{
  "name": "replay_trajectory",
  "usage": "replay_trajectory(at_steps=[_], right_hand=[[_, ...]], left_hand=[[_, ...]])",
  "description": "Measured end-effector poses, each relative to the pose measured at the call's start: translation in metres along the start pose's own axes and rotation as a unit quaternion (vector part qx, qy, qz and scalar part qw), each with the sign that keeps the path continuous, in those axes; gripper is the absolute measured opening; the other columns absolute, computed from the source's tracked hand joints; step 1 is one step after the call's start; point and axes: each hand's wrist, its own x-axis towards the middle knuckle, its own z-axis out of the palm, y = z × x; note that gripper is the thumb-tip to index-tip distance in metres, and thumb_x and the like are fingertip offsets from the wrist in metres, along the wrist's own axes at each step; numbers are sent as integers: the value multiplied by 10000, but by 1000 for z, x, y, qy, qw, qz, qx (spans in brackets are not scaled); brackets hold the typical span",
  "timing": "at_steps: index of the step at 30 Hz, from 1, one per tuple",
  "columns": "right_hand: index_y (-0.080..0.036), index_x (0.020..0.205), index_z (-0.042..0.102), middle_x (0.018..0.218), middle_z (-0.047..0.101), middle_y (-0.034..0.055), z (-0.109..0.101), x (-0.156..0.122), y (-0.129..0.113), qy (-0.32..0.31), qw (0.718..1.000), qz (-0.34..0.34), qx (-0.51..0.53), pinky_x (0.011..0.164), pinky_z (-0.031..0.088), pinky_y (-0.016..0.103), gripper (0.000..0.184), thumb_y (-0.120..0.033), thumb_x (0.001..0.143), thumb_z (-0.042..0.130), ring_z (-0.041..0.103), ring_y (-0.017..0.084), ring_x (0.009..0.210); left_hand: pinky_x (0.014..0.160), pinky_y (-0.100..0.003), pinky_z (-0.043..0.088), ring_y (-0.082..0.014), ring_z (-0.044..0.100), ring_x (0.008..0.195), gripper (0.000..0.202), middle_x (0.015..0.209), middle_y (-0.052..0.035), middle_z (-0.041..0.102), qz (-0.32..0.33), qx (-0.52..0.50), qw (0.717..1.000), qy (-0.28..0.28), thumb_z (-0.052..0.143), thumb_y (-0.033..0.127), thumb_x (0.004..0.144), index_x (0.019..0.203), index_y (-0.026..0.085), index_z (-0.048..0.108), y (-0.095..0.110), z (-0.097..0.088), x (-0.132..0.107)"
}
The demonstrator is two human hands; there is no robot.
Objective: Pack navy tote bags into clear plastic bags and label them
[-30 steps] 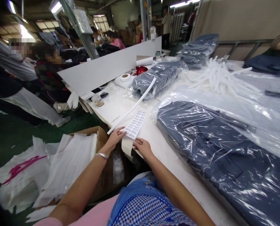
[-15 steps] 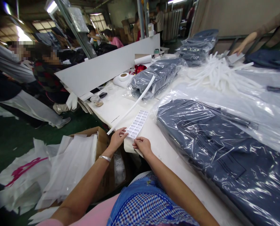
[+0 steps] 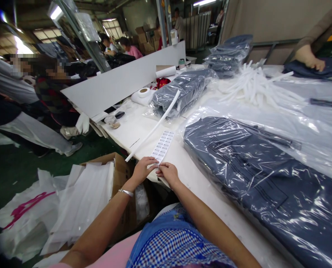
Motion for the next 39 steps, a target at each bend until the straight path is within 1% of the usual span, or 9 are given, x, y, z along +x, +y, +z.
replay_trajectory(at_steps=[14, 21, 24, 26, 28, 30, 34, 36, 39], right_hand=[[-152, 838, 651, 785, 683, 37, 2, 7, 0, -4, 999, 28, 19, 536, 578, 214, 38, -132, 807, 645, 685, 123, 598], [-144, 1038, 692, 865, 729, 61, -2, 5, 2, -50, 998, 2, 32, 604, 582, 223, 231, -115, 820, 624, 699, 127, 667], [-157, 1136, 686, 941, 746, 60, -4, 3, 2, -76, 997, -11, 30, 627, 578, 228, 348, -81, 808, 598, 707, 128, 698], [-164, 1179, 682, 916, 754, 52, -6, 1, 2, -88, 996, -18, 23, 617, 572, 230, 397, -73, 803, 589, 703, 128, 677], [-158, 1208, 674, 836, 754, 44, -8, 0, 3, -88, 996, -28, 16, 604, 565, 229, 411, -89, 811, 591, 688, 124, 633], [-153, 1210, 670, 873, 758, 58, -9, 1, 5, -71, 996, -44, 14, 615, 564, 226, 392, -126, 824, 601, 684, 119, 634], [-158, 1213, 650, 1269, 663, 124, -10, 6, 7, -29, 997, -68, 29, 692, 580, 249, 392, -185, 823, 628, 705, 129, 750], [-146, 1271, 615, 1358, 600, 155, -8, 10, 7, -24, 997, -62, 38, 751, 587, 283, 452, -194, 821, 632, 713, 153, 815], [-143, 1407, 505, 1460, 504, 179, -3, 13, 7, -24, 998, -46, 46, 811, 581, 300, 600, -172, 819, 617, 708, 170, 909]], left_hand=[[962, -400, 504, -231, 639, 1047, 191, 1073, -64, 730, 14, 37, 999, 6, 568, 288, 938, 1012, 246, 739, -4, 11, 1], [1025, -423, 490, -250, 632, 1139, 285, 1193, -89, 707, 8, 35, 999, 27, 620, 326, 904, 1162, 226, 689, -2, 15, -4], [1026, -423, 494, -254, 647, 1134, 328, 1203, -96, 709, 1, 42, 998, 41, 604, 272, 898, 1214, 212, 664, 2, 17, -6], [996, -424, 516, -263, 672, 1100, 351, 1192, -103, 717, -6, 50, 998, 49, 568, 209, 894, 1234, 203, 657, 6, 17, -5], [960, -434, 535, -278, 696, 1055, 383, 1162, -109, 731, -15, 60, 996, 59, 535, 159, 887, 1251, 195, 649, 9, 12, -4], [948, -439, 540, -285, 703, 1044, 400, 1162, -111, 732, -25, 74, 994, 77, 511, 144, 893, 1268, 193, 638, 11, 0, -1], [946, -370, 547, -221, 714, 1021, 376, 1168, -77, 733, -53, 69, 987, 136, 464, 186, 941, 1287, 198, 610, 8, -35, 9], [970, -349, 537, -199, 706, 1040, 361, 1160, -69, 736, -58, 72, 989, 119, 450, 228, 966, 1290, 190, 605, 5, -44, 13], [1043, -370, 492, -227, 654, 1158, 360, 1237, -86, 705, -49, 101, 992, 55, 545, 330, 945, 1267, 192, 631, 1, -35, 10]])
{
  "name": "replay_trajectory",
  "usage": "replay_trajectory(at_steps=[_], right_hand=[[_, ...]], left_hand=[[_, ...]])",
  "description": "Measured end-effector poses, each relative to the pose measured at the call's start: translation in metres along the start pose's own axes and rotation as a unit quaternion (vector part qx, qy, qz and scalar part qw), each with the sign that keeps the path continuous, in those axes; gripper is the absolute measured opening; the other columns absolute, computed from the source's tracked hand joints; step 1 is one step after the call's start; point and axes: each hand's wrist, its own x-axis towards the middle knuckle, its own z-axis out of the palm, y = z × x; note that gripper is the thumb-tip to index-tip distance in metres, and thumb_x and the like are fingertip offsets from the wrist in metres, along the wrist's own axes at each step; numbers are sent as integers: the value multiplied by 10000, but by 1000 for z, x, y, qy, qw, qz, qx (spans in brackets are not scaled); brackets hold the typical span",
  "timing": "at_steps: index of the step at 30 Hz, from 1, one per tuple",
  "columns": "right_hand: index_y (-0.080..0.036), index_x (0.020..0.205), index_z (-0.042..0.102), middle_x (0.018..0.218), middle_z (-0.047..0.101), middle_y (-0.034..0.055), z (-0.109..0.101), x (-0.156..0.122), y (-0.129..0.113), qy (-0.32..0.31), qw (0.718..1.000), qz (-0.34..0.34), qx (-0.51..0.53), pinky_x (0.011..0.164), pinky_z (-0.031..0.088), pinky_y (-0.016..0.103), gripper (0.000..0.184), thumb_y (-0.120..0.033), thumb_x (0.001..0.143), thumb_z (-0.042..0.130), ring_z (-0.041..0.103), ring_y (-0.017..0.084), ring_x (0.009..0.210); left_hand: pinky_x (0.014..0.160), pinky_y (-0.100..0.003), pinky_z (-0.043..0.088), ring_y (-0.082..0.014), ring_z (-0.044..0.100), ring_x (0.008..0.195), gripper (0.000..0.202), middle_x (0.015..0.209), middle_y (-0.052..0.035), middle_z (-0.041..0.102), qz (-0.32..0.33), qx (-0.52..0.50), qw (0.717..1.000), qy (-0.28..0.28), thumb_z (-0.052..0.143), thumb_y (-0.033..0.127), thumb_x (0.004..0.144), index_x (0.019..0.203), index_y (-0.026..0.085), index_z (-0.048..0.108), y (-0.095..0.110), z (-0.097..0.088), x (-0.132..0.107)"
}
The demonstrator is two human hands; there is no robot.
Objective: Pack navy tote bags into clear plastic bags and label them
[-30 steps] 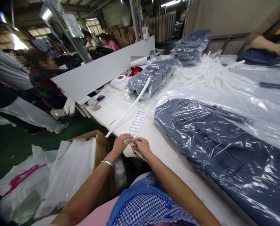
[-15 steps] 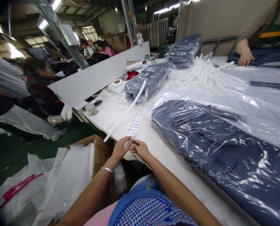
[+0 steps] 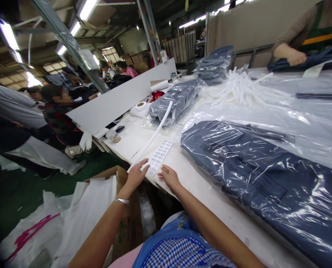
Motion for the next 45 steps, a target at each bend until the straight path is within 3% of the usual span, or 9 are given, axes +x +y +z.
replay_trajectory(at_steps=[5, 11, 18, 27, 31, 33, 35, 41, 45], right_hand=[[-239, 1555, 281, 1565, 374, 142, 4, -1, -6, -20, 999, 32, 0, 711, 578, 257, 910, -140, 742, 679, 705, 167, 911], [-268, 1587, 118, 1492, 491, 94, 10, 7, -24, -53, 998, 42, 4, 555, 502, 179, 1026, -151, 735, 678, 676, 107, 801], [-270, 1487, 419, 1435, 559, 61, 33, 9, -38, -110, 994, 13, -7, 446, 401, 179, 808, -101, 728, 636, 557, 44, 559], [-183, 1392, 529, 1426, 550, 142, 2, 13, -33, -1, 998, -27, -53, 828, 541, 287, 588, -231, 823, 670, 676, 171, 970], [-190, 1370, 544, 1366, 605, 138, 1, 8, -44, -35, 999, -32, -17, 977, 511, 347, 554, -445, 887, 636, 636, 213, 1154], [-194, 1296, 604, 1314, 646, 130, 3, 6, -50, -59, 998, -28, 5, 995, 505, 365, 506, -490, 886, 627, 647, 219, 1139], [-187, 1195, 664, 1247, 685, 122, 3, 4, -52, -68, 997, -20, 16, 1003, 499, 373, 448, -474, 852, 672, 661, 223, 1108], [-159, 944, 729, 989, 756, 85, -6, -2, -32, -39, 999, 10, 11, 937, 540, 352, 232, -283, 748, 738, 701, 215, 956], [-156, 857, 708, 878, 746, 73, -8, 0, -18, 6, 1000, 24, 8, 838, 583, 332, 127, -216, 745, 704, 711, 191, 817]], left_hand=[[1038, -420, 485, -290, 614, 1206, 490, 1298, -151, 659, -2, 28, 999, -44, 660, 373, 880, 1316, 157, 599, 3, 37, -17], [1023, -431, 480, -286, 617, 1193, 465, 1304, -159, 650, -15, 33, 998, -50, 497, 403, 972, 1366, 163, 555, -3, 38, -17], [1039, -438, 457, -311, 601, 1215, 567, 1325, -157, 636, -87, -44, 995, -3, 653, 277, 843, 1388, 173, 537, 4, 34, -14], [1000, -417, 496, -279, 656, 1119, 426, 1210, -107, 714, -142, -201, 968, 54, 594, 272, 856, 1266, 174, 656, -9, -36, 16], [863, -389, 565, -237, 715, 902, 522, 1067, -115, 758, -190, -447, 873, -35, 681, 287, 797, 1293, 135, 626, -6, -54, 32], [868, -386, 564, -238, 717, 895, 561, 1059, -117, 758, -211, -541, 811, -76, 737, 260, 739, 1274, 129, 631, -1, -46, 38], [862, -383, 567, -245, 717, 906, 565, 1059, -122, 758, -213, -564, 793, -92, 756, 259, 713, 1250, 123, 641, 3, -28, 44], [861, -380, 565, -242, 716, 909, 504, 1039, -134, 761, -207, -549, 804, -94, 727, 336, 757, 1206, 116, 662, 5, 41, 49], [835, -390, 574, -231, 718, 860, 465, 992, -134, 767, -201, -503, 835, -102, 686, 398, 814, 1181, 112, 673, 0, 66, 45]])
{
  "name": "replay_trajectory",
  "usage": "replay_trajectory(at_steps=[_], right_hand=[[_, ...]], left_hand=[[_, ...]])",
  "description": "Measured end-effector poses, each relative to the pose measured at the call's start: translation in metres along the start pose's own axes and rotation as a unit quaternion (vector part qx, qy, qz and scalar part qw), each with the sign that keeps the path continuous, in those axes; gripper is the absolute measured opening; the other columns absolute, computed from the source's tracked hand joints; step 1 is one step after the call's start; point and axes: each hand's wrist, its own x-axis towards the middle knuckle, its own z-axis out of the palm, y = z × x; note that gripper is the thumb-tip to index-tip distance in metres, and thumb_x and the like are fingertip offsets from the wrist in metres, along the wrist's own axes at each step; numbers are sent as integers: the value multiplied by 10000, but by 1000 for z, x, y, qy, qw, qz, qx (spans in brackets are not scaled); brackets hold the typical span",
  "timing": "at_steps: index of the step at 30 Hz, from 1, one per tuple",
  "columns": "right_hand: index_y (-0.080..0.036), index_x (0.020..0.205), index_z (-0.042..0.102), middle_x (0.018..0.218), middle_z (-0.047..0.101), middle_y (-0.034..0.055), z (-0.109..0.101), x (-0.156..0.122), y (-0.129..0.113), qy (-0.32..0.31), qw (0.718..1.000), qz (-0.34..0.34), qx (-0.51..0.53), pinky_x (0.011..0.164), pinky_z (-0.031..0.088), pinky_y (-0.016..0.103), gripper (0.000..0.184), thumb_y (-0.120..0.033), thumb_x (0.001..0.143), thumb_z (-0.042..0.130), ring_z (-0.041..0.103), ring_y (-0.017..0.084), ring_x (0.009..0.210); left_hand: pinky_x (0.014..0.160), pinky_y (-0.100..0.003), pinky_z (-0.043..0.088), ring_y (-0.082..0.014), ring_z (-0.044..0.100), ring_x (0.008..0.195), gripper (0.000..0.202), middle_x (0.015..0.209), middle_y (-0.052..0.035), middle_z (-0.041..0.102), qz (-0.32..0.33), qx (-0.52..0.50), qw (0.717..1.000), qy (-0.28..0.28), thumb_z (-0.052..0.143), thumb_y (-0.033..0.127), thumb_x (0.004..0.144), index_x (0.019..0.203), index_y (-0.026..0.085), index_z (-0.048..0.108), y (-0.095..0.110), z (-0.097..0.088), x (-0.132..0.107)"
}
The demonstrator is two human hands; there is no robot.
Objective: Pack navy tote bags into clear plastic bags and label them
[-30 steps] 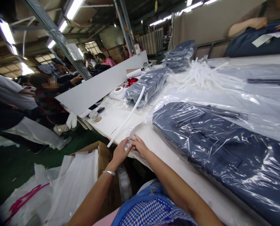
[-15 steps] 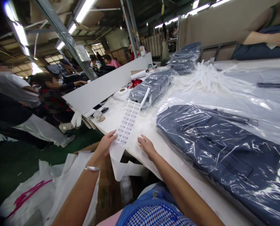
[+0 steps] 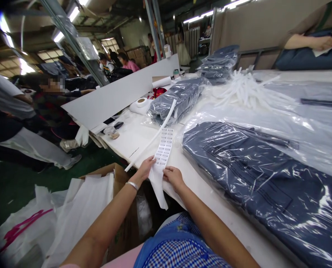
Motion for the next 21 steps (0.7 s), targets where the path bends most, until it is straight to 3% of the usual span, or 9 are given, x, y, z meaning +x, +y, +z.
replay_trajectory(at_steps=[5, 9, 11, 15, 21], right_hand=[[-154, 785, 681, 757, 708, 58, 1, 7, 6, 27, 999, 7, -18, 742, 602, 325, 89, -231, 746, 701, 688, 177, 709], [-155, 757, 673, 696, 668, 33, 3, 8, 7, 40, 999, 2, -37, 697, 599, 321, 103, -250, 728, 698, 653, 161, 647], [-155, 756, 672, 676, 651, 23, 3, 7, 7, 43, 998, -1, -45, 685, 595, 317, 119, -263, 714, 701, 638, 156, 629], [-154, 767, 685, 633, 619, 4, 4, 5, 5, 46, 997, -15, -66, 667, 581, 304, 173, -311, 698, 709, 613, 147, 609], [-163, 831, 730, 621, 618, -10, 5, 3, 5, 56, 992, -39, -105, 633, 550, 271, 210, -328, 707, 691, 607, 144, 600]], left_hand=[[867, -388, 563, -231, 705, 939, 438, 1072, -138, 743, 35, 123, 991, 38, 632, 381, 870, 1221, 119, 647, -3, -8, 2], [1018, -436, 480, -267, 580, 1214, 503, 1331, -144, 614, 102, 247, 959, 94, 630, 284, 876, 1362, 184, 551, 11, -10, -9], [1080, -426, 427, -253, 538, 1258, 462, 1324, -95, 620, 138, 300, 941, 76, 629, 257, 878, 1338, 243, 583, 18, -6, -19], [1017, -379, 468, -213, 646, 1026, 419, 1027, -11, 735, 170, 378, 910, -12, 683, 209, 837, 1243, 309, 661, 23, 5, -36], [946, -344, 507, -198, 683, 957, 517, 1015, -13, 753, 178, 442, 877, -52, 658, 181, 855, 1354, 293, 576, 20, 10, -36]])
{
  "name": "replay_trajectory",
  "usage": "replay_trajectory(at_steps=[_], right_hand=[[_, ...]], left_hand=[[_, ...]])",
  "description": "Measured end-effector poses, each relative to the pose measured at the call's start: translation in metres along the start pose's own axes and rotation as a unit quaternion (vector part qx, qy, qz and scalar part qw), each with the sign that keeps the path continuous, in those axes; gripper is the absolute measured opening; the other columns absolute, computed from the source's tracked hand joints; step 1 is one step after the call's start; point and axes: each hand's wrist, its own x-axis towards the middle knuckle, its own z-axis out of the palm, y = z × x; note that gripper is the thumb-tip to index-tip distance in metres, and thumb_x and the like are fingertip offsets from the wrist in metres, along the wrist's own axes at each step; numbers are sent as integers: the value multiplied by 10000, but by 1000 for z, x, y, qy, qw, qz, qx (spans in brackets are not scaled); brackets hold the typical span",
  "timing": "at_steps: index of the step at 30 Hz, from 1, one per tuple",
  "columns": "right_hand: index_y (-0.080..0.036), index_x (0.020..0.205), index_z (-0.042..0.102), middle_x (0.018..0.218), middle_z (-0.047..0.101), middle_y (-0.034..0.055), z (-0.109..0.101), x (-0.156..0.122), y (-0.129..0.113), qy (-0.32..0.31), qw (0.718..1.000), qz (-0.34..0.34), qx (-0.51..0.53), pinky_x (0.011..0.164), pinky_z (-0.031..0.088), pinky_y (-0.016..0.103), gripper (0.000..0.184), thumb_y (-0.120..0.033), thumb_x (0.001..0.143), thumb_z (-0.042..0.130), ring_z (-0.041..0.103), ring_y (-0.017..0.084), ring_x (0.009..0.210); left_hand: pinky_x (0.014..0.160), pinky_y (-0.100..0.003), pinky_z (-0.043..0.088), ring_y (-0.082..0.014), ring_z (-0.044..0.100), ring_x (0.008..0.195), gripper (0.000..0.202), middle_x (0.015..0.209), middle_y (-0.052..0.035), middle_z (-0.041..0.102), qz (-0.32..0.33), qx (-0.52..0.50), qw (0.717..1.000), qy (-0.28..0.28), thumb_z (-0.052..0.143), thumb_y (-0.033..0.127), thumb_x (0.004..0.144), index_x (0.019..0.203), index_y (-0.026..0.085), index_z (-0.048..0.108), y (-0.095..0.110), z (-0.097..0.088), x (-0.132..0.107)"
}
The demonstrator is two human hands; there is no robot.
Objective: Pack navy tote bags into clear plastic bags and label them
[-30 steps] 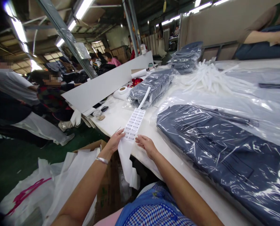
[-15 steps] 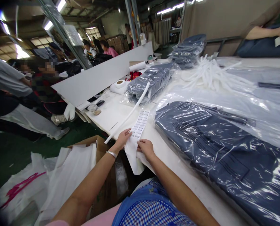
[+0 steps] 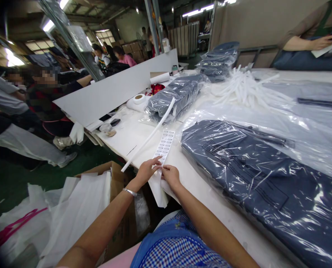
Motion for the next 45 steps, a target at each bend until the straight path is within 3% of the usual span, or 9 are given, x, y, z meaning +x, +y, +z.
replay_trajectory(at_steps=[12, 19, 27, 34, 39, 45], right_hand=[[-165, 867, 758, 630, 630, -3, -3, 10, 13, 15, 998, -30, -50, 618, 540, 271, 251, -351, 721, 673, 589, 136, 578], [-168, 801, 742, 644, 657, 9, -2, 7, 10, 10, 998, -34, -55, 607, 542, 257, 198, -331, 736, 649, 627, 154, 612], [-174, 771, 727, 659, 677, 19, -1, 10, 13, 18, 998, -21, -53, 612, 554, 257, 175, -335, 723, 676, 659, 166, 630], [-172, 674, 680, 629, 660, 16, 1, 10, 10, 30, 999, 3, -19, 636, 581, 288, 97, -262, 703, 661, 660, 173, 626], [-173, 667, 667, 656, 672, 29, 3, 7, 3, 38, 999, 24, 9, 668, 604, 304, 74, -230, 711, 656, 669, 174, 640], [-165, 690, 665, 681, 690, 44, 5, 7, 0, 56, 998, 29, -6, 664, 612, 298, 63, -213, 723, 640, 685, 180, 657]], left_hand=[[916, -325, 514, -206, 706, 953, 509, 1006, -10, 771, -8, 37, 999, -7, 645, 189, 865, 1355, 317, 584, 6, -1, 0], [844, -305, 532, -193, 715, 862, 478, 933, -1, 771, -29, -6, 999, 14, 640, 209, 836, 1304, 303, 631, 5, 0, 4], [784, -272, 532, -149, 681, 779, 528, 879, 4, 725, -65, -108, 990, 63, 617, 164, 777, 1298, 251, 613, -3, 13, 7], [732, -253, 512, -129, 643, 744, 522, 860, -25, 694, -129, -246, 956, 96, 645, 255, 768, 1278, 157, 596, -12, 16, 10], [592, -220, 439, -130, 619, 717, 570, 877, -46, 702, -194, -330, 917, 110, 688, 339, 746, 1273, 142, 596, -9, 12, 6], [520, -194, 356, -110, 586, 654, 596, 758, -25, 658, -267, -402, 862, 155, 720, 372, 731, 1258, 121, 600, -17, 7, 5]])
